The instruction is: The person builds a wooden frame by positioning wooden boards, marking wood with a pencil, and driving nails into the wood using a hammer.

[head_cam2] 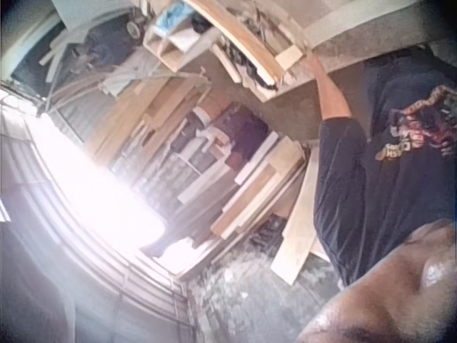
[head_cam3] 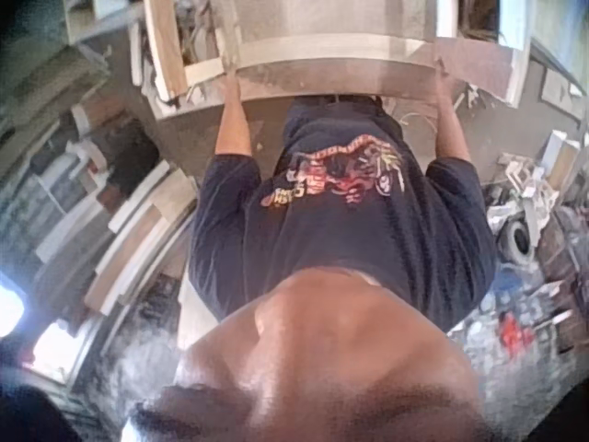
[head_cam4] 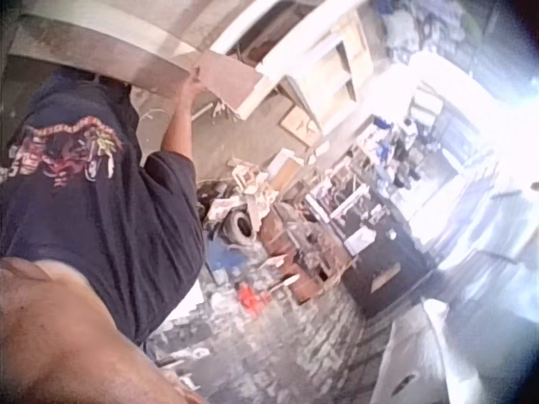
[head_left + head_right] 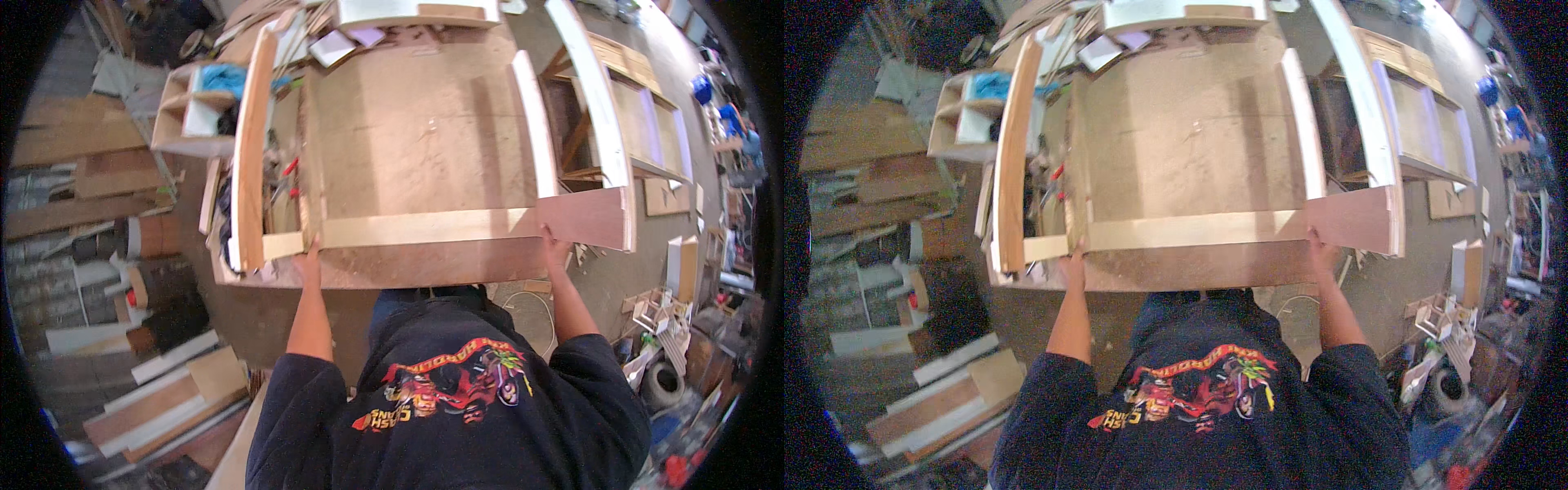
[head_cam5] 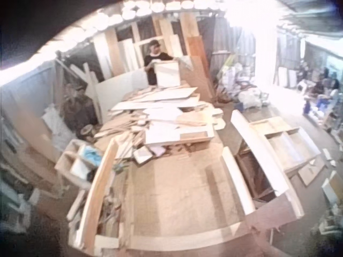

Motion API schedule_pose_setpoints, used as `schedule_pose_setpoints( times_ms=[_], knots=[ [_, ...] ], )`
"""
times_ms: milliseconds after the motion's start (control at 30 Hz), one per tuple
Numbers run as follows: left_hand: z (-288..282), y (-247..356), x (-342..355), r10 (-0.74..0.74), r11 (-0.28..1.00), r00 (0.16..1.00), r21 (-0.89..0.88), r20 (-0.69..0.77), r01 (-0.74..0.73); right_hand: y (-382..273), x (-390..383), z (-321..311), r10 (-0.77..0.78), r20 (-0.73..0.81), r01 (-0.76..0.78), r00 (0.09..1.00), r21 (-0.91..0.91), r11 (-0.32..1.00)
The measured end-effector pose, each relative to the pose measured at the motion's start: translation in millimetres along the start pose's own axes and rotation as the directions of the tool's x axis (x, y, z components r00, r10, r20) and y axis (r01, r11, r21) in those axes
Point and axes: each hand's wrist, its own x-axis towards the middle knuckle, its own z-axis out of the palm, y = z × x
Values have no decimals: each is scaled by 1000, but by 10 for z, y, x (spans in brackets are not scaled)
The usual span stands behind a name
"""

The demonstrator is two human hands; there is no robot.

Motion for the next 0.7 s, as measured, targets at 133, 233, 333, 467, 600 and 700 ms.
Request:
schedule_pose_setpoints(
  times_ms=[133,233,333,467,600,700],
  knots=[
    [94,551,-160,21,999,999,-45,26,-20,-40,-46,-35,-51,-31,47,998,-118,992],
    [33,426,-116,63,977,996,-207,60,-50,-117,-24,17,-51,-32,50,998,-55,997],
    [5,187,17,-30,986,991,-160,131,51,-50,41,22,-42,13,42,999,-13,999],
    [-389,-159,382,78,957,904,-286,421,51,188,108,-38,-85,6,86,996,-60,995],
    [-513,-167,889,-132,703,858,-563,496,434,152,92,33,25,-66,-38,997,-189,981],
    [-164,87,1212,-110,658,851,-604,514,450,625,169,-82,-14,-63,5,998,-137,991]
  ],
)
